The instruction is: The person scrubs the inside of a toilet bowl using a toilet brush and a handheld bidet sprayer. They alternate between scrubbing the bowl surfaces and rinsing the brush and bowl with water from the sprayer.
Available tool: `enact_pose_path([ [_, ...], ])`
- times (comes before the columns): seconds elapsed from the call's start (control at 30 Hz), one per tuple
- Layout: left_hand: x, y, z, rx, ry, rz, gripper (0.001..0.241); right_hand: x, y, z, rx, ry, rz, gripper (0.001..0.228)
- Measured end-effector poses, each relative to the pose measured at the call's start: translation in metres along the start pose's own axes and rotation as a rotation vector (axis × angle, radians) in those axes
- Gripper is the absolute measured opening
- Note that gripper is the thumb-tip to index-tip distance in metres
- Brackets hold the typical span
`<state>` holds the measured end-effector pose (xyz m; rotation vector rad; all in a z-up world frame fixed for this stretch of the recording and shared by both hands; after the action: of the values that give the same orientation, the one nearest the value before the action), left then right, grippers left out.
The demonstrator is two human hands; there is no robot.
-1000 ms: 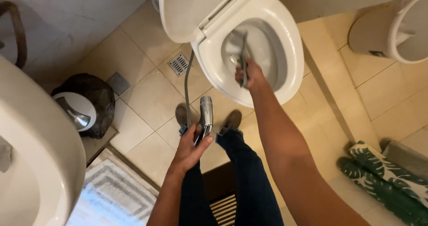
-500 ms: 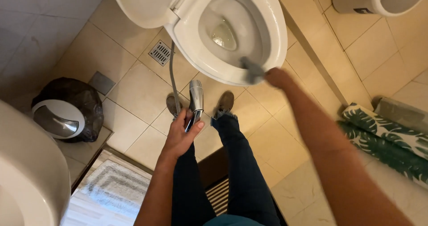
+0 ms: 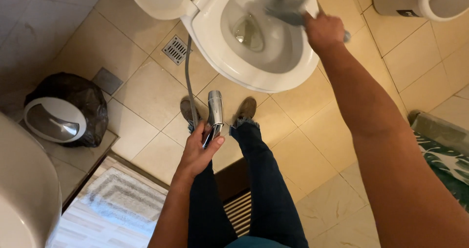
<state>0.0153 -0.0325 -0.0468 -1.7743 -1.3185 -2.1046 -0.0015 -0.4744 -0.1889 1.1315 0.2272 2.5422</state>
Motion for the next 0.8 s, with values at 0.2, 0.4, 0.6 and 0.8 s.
enact_pose_path([
  [0.2,-0.003,-0.002,-0.006,0.015,-0.003,-0.005,0.034,0.082,0.002,-0.068,-0.035,-0.444,-0.011,0.036],
  [0.4,-0.004,0.011,-0.015,-0.072,0.003,-0.002,0.036,0.042,0.045,-0.034,-0.058,-0.373,-0.092,0.042],
  [0.6,-0.012,-0.008,-0.018,-0.038,0.042,-0.027,0.033,-0.038,0.037,0.075,0.155,0.282,0.165,0.042],
  [0.8,-0.014,-0.015,-0.019,-0.002,0.062,-0.001,0.031,-0.032,-0.015,0.11,0.368,0.653,0.384,0.03],
])
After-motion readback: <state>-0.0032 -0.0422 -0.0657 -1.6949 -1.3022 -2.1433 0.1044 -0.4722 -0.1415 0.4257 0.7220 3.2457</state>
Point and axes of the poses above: each hand's wrist, its own x-axis away from the middle knuckle, its own z-axis out of the back of the hand, y = z × x, the point moved 8 cm from there along -x, towards the middle knuckle, and after that the axes turned 1 degree about z, right-handed, at the moved point
